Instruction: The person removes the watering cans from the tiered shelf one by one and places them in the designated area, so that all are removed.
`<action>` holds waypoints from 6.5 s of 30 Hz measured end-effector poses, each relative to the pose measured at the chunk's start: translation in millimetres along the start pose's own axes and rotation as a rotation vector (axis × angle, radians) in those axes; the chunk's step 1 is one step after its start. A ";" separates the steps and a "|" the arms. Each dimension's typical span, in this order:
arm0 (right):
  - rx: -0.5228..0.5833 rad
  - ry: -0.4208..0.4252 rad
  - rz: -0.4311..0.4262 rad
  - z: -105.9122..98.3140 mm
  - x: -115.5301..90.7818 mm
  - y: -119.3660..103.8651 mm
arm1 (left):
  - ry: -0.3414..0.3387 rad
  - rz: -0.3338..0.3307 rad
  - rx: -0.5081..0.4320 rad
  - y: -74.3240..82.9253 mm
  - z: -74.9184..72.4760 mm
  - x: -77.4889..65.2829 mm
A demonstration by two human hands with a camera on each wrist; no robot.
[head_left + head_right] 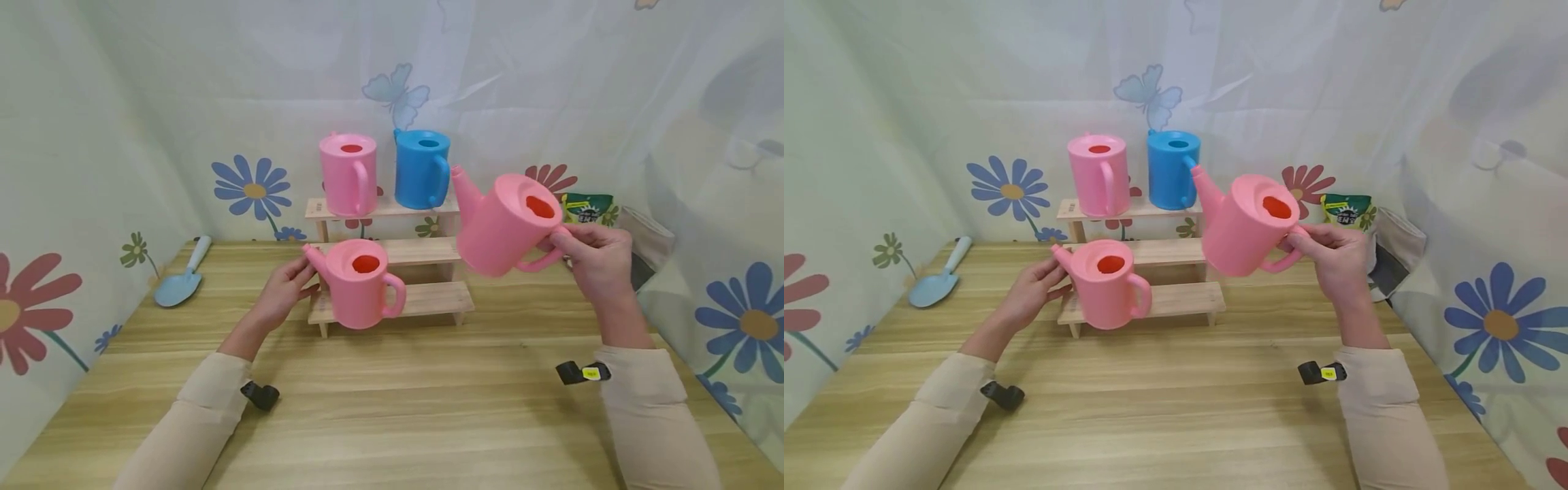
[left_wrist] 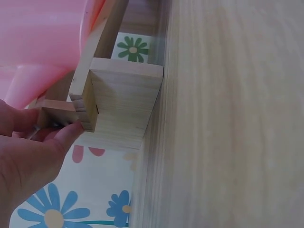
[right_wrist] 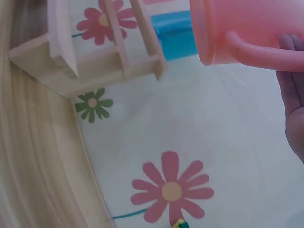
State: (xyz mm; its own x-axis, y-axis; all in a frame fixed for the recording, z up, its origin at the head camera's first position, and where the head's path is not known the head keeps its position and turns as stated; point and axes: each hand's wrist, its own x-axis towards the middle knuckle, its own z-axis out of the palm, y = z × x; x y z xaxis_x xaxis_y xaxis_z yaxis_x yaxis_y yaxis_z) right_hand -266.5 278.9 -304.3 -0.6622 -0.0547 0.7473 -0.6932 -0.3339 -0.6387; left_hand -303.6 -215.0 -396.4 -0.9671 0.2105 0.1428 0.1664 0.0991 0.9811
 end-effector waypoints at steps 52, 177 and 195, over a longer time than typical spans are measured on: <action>-0.655 0.130 0.645 -12.1 -1.3 145.2 | -0.013 0.003 -0.020 0.7 -0.1 1.9; -0.373 0.117 0.532 99.4 11.7 7.5 | -0.064 0.003 -0.037 -0.8 -2.5 0.3; -0.341 0.517 0.473 19.1 30.3 -18.3 | -0.058 0.014 -0.023 -3.2 -2.9 -0.2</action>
State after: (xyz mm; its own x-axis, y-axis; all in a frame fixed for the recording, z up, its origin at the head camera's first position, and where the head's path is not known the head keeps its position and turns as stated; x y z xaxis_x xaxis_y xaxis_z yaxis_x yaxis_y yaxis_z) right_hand -268.5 265.4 -266.5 -0.8997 0.3549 0.2542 -0.2973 -0.0716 -0.9521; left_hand -304.5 -218.1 -399.2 -0.9518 0.2677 0.1494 0.1747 0.0733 0.9819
